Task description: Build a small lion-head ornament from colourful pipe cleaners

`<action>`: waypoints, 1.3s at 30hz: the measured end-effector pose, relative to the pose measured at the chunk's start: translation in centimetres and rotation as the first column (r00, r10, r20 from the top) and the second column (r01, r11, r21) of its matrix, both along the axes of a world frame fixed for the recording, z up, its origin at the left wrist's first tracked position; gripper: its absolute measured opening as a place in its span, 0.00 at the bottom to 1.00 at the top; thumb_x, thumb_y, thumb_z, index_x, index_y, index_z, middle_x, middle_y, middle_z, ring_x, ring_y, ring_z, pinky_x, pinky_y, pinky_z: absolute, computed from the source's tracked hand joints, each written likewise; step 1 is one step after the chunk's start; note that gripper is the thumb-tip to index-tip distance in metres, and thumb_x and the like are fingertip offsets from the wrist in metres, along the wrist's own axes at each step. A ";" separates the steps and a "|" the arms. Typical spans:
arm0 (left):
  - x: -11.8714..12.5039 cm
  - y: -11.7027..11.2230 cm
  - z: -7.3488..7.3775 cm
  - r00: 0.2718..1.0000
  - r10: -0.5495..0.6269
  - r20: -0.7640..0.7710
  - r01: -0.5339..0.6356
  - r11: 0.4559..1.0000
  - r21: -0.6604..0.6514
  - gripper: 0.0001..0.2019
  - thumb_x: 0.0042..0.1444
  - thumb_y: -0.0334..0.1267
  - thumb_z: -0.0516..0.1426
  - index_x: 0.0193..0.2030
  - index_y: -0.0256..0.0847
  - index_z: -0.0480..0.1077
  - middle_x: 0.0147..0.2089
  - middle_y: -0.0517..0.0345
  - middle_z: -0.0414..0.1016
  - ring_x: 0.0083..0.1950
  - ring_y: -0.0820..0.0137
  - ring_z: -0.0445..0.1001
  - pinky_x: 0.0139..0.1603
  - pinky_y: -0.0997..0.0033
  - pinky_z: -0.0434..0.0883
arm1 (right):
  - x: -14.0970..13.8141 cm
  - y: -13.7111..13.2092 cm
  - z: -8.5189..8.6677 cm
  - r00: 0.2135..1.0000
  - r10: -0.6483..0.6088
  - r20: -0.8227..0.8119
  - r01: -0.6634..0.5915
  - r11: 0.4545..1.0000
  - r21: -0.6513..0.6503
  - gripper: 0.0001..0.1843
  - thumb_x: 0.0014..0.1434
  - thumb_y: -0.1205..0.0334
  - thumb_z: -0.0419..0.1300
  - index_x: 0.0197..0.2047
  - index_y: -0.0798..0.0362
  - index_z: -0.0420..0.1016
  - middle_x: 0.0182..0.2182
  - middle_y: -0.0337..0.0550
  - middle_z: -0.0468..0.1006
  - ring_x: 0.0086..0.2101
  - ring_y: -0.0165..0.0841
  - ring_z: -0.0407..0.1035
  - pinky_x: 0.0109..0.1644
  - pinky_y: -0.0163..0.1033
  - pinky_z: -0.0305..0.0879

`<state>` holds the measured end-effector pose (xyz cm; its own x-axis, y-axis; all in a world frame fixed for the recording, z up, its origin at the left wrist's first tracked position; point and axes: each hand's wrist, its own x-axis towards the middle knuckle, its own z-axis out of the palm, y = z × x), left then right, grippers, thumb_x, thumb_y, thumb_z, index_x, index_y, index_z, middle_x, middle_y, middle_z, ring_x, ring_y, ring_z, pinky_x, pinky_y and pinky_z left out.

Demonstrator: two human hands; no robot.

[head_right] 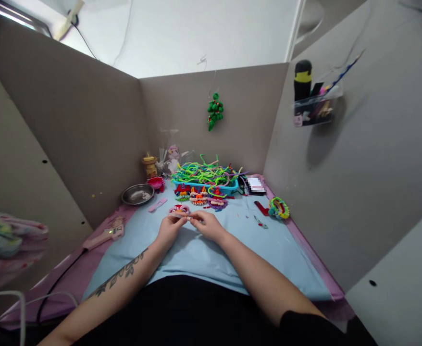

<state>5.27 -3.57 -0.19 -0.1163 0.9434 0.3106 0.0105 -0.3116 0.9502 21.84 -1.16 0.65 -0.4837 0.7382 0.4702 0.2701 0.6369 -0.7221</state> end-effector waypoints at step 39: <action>0.3 -0.6 0.5 0.996 -0.057 -0.062 0.056 0.998 -0.012 0.11 0.42 0.40 0.63 0.33 0.36 0.77 0.32 0.52 0.79 0.34 0.65 0.75 0.37 0.68 0.69 | -0.5 -1.0 -0.2 0.970 -0.238 -0.046 0.242 0.944 0.225 0.07 0.59 0.61 0.54 0.31 0.53 0.69 0.26 0.39 0.71 0.29 0.31 0.63 0.33 0.35 0.57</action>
